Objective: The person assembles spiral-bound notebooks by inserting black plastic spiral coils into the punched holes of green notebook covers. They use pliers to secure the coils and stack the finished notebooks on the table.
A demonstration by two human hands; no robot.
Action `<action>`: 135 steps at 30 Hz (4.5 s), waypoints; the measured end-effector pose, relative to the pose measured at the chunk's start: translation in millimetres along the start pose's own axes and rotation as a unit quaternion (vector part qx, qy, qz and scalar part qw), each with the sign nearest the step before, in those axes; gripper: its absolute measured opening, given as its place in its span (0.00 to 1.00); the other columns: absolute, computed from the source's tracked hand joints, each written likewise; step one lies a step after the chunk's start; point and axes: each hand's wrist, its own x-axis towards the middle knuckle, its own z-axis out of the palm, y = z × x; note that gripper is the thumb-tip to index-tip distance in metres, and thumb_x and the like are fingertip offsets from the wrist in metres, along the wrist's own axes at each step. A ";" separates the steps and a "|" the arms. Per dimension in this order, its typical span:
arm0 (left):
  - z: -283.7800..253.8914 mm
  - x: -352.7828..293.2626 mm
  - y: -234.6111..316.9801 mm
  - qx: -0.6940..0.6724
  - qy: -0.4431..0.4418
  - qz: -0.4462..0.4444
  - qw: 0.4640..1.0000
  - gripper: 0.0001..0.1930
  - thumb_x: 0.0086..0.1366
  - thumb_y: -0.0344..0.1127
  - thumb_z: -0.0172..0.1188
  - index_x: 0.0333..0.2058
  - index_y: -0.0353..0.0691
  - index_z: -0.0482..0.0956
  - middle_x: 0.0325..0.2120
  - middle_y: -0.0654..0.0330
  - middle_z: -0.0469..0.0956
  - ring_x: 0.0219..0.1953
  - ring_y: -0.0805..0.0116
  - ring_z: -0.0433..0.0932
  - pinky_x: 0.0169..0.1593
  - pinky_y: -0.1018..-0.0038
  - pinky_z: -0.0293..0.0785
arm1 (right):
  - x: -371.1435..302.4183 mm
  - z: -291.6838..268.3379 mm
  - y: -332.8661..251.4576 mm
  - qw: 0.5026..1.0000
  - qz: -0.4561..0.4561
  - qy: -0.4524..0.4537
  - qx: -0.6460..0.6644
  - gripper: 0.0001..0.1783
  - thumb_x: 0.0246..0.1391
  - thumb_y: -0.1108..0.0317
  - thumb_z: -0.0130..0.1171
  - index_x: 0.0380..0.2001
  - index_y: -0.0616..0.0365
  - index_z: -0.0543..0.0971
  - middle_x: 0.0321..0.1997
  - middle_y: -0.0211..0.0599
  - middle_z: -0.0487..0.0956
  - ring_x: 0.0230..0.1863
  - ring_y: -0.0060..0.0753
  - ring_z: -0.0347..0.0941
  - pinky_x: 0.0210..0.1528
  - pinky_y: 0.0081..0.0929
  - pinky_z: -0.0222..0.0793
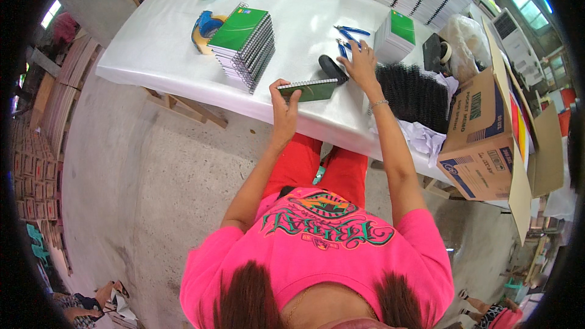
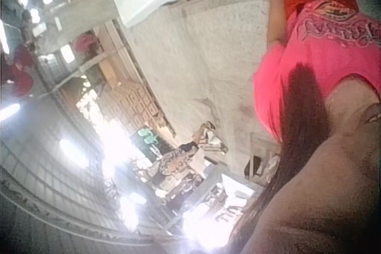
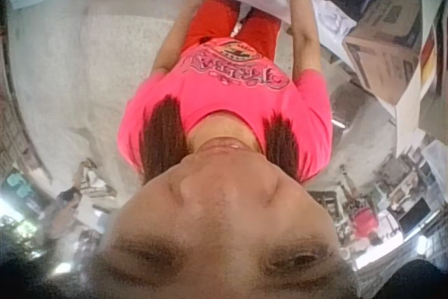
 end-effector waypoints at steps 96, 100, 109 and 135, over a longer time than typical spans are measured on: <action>-82.8 134.5 140.0 0.035 0.153 0.145 0.977 0.16 0.59 0.31 0.69 0.43 0.28 0.77 0.33 0.58 0.79 0.32 0.79 0.74 0.38 0.83 0.70 | -59.9 -3.6 -40.4 0.979 0.192 0.038 0.062 0.34 0.55 0.60 0.57 0.58 0.72 0.61 0.54 0.69 0.64 0.54 0.66 0.63 0.57 0.53 0.60; -94.9 155.4 117.5 0.105 0.162 0.128 0.973 0.17 0.59 0.34 0.69 0.41 0.29 0.78 0.30 0.60 0.78 0.30 0.80 0.72 0.35 0.82 0.68 | -69.2 -3.3 -43.3 0.983 0.167 0.054 0.053 0.38 0.52 0.64 0.62 0.61 0.71 0.59 0.58 0.68 0.61 0.58 0.65 0.58 0.61 0.52 0.57; -111.2 157.3 86.0 0.144 0.203 0.120 0.961 0.16 0.61 0.39 0.68 0.38 0.30 0.80 0.30 0.60 0.79 0.33 0.76 0.73 0.39 0.80 0.68 | -72.0 -40.3 -17.2 0.973 0.104 0.172 0.113 0.39 0.48 0.67 0.65 0.63 0.59 0.63 0.60 0.58 0.60 0.61 0.60 0.55 0.64 0.51 0.53; -88.6 134.1 101.7 0.206 0.284 0.239 0.905 0.11 0.66 0.39 0.61 0.36 0.36 0.79 0.37 0.59 0.73 0.41 0.66 0.72 0.46 0.69 0.66 | 56.2 -72.1 150.7 0.880 0.321 0.093 0.338 0.33 0.55 0.45 0.63 0.45 0.71 0.77 0.31 0.41 0.78 0.25 0.29 0.73 0.27 0.29 0.72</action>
